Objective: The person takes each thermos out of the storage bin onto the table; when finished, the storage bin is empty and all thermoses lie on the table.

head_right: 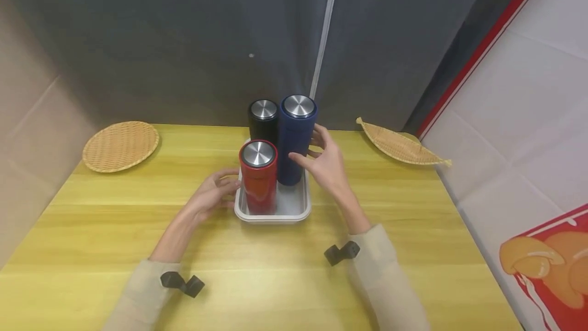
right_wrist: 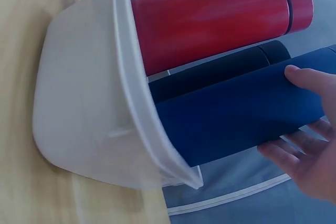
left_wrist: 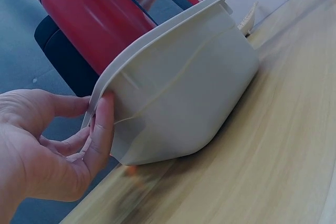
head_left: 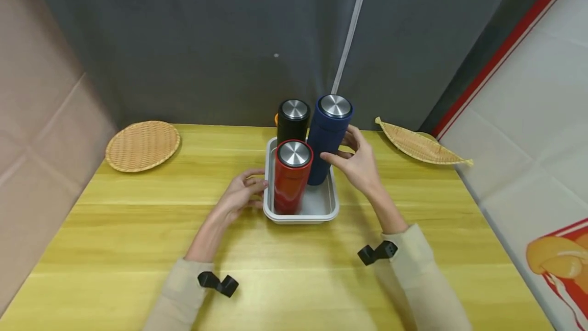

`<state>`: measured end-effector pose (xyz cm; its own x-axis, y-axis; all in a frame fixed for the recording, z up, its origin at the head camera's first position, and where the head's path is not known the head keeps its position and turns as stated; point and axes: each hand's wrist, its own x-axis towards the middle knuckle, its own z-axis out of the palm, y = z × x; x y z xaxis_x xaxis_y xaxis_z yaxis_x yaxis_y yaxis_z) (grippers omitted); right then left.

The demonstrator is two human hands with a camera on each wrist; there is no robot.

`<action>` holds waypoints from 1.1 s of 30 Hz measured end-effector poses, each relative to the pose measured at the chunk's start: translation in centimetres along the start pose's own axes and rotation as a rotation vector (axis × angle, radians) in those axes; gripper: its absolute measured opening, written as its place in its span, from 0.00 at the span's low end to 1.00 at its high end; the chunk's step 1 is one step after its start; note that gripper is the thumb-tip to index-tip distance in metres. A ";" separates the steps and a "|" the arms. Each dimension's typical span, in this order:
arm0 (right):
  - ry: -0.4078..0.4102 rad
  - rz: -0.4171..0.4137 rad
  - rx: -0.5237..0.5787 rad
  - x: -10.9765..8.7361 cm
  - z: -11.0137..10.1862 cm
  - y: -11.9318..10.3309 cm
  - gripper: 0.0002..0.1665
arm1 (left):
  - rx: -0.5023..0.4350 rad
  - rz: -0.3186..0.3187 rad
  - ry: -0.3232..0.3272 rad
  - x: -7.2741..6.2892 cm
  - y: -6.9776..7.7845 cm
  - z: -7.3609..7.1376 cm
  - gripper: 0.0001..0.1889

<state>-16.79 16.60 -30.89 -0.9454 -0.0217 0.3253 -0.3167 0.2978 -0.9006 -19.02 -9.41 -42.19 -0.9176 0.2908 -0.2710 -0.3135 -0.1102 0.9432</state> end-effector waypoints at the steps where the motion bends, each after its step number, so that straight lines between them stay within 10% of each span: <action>1: 0.004 -0.001 -0.007 0.0 0.0 -0.2 0.40 | 0.000 0.001 0.000 0.0 -0.1 0.0 0.24; 25: 0.081 -0.087 -0.093 0.3 -1.4 -3.0 0.37 | 0.016 -0.008 -0.008 0.0 0.0 -0.2 0.25; 33: 0.111 -0.073 -0.093 1.0 -2.9 -0.5 0.40 | 0.015 -0.010 -0.002 0.1 0.1 0.0 0.25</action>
<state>-17.39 19.16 -29.28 -0.9039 0.0574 0.4238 -0.3714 0.3862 -0.8444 -19.09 -9.39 -42.14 -0.9139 0.2937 -0.2804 -0.3193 -0.0933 0.9430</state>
